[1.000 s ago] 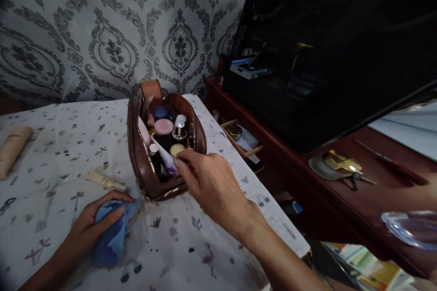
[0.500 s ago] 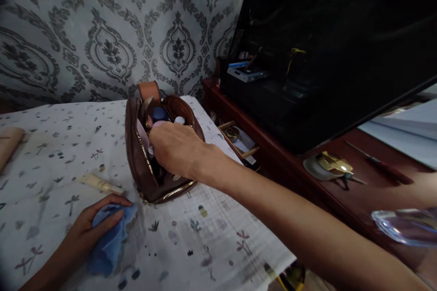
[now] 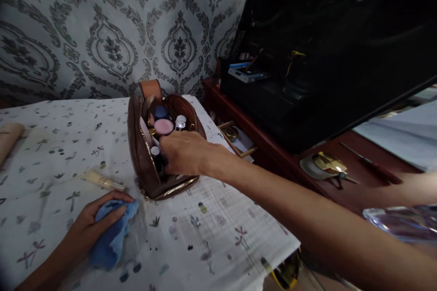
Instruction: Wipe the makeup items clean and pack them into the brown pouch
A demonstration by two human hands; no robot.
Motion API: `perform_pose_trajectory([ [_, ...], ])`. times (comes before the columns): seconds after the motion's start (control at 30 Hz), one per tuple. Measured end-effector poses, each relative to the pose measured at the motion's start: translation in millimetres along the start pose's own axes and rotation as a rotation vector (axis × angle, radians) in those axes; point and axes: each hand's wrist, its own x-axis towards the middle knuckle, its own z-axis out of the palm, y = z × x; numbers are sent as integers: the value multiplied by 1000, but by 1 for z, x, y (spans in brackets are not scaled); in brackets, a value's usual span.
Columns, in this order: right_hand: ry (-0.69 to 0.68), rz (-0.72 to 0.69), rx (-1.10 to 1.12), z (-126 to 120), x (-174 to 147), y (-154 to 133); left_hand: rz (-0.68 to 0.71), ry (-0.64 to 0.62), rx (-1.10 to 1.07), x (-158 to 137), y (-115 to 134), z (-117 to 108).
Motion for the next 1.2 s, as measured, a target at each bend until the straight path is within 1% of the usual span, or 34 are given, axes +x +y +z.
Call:
perform_pose_trajectory([
  [0.2,-112,46,-70,6,8,-11,29,24,55,1,3,-2],
  [0.33,-65,68,-20,10,2,-12,30,26,66,1,4,-2],
  [0.4,5,79,23,10,-7,-12,45,28,72,0,3,-2],
  [0.47,110,101,51,9,-17,-10,51,27,76,0,1,-2],
  [0.57,301,74,78,8,-32,-4,19,14,55,1,-2,-2],
  [0.67,506,42,146,7,-48,7,42,26,58,1,-6,-1],
  [0.77,698,84,210,5,-61,17,60,33,99,2,-8,-2],
  [0.83,775,81,219,4,-66,22,60,40,135,2,-7,-3],
  [0.87,787,69,217,3,-67,24,67,48,155,2,-7,-3],
  [0.93,755,41,218,3,-66,27,86,63,187,3,-5,-4],
  [1.03,642,45,264,6,-57,29,81,62,216,2,-3,-3],
  [1.2,447,73,335,11,-43,27,8,60,285,-2,-3,-2],
])
